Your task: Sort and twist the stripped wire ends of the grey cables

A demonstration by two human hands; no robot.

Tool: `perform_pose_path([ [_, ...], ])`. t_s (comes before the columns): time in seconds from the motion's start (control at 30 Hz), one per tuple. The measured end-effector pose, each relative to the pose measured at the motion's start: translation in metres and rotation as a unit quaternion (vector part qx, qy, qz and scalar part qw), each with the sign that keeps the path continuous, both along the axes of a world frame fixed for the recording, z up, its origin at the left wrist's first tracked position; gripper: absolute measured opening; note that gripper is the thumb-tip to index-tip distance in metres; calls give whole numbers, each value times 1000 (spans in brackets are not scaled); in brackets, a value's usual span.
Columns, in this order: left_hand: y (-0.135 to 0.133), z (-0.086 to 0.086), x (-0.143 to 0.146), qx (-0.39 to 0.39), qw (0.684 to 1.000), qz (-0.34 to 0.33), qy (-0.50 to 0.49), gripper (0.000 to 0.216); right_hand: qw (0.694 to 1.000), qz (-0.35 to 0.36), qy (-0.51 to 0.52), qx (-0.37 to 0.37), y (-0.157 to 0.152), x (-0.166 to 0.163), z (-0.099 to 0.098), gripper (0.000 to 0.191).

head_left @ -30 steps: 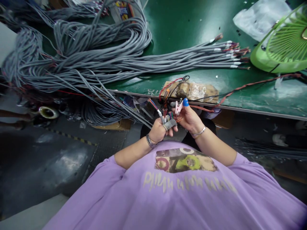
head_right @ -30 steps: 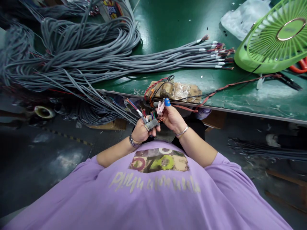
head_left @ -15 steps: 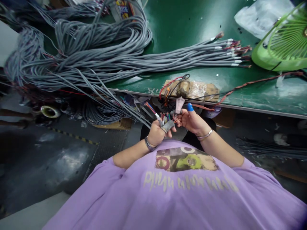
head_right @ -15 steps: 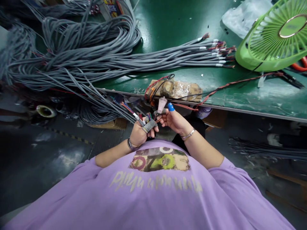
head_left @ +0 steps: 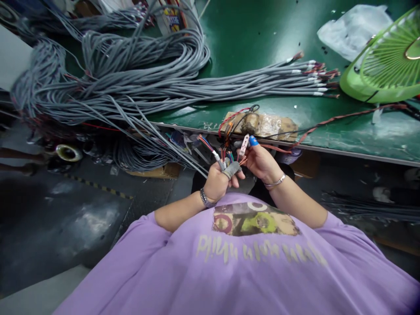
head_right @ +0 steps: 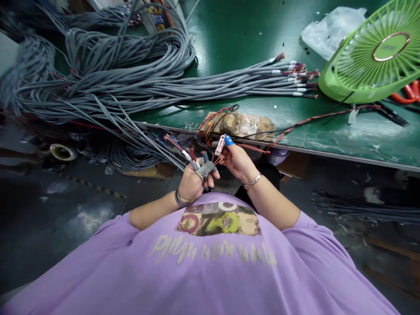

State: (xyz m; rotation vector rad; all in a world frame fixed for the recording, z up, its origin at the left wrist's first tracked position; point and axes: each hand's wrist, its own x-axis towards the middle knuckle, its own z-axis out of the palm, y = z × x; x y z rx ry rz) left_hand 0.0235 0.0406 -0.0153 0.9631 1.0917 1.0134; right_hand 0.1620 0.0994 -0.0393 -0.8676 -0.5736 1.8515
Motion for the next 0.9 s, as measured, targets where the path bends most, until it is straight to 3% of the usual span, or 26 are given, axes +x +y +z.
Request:
perform_pose_path([
  [0.23, 2, -2, 2, 9, 1000, 12, 1, 39, 968, -176, -132, 122, -2, -9, -13, 51],
  [0.3, 3, -3, 3, 5, 1000, 12, 4, 38, 975, -153, -114, 116, -1, -12, -13, 54],
  [0.43, 3, -6, 5, 5, 1000, 12, 8, 38, 996, -85, -26, 28, 1, -15, -5, 58],
  [0.63, 3, -9, 5, 1, 1000, 12, 26, 38, 994, -101, 33, -17, 4, -16, 3, 51],
  [0.9, 5, -8, 7, -13, 999, 16, 36, 43, 994, -105, 40, -15, 3, -18, 0, 52],
])
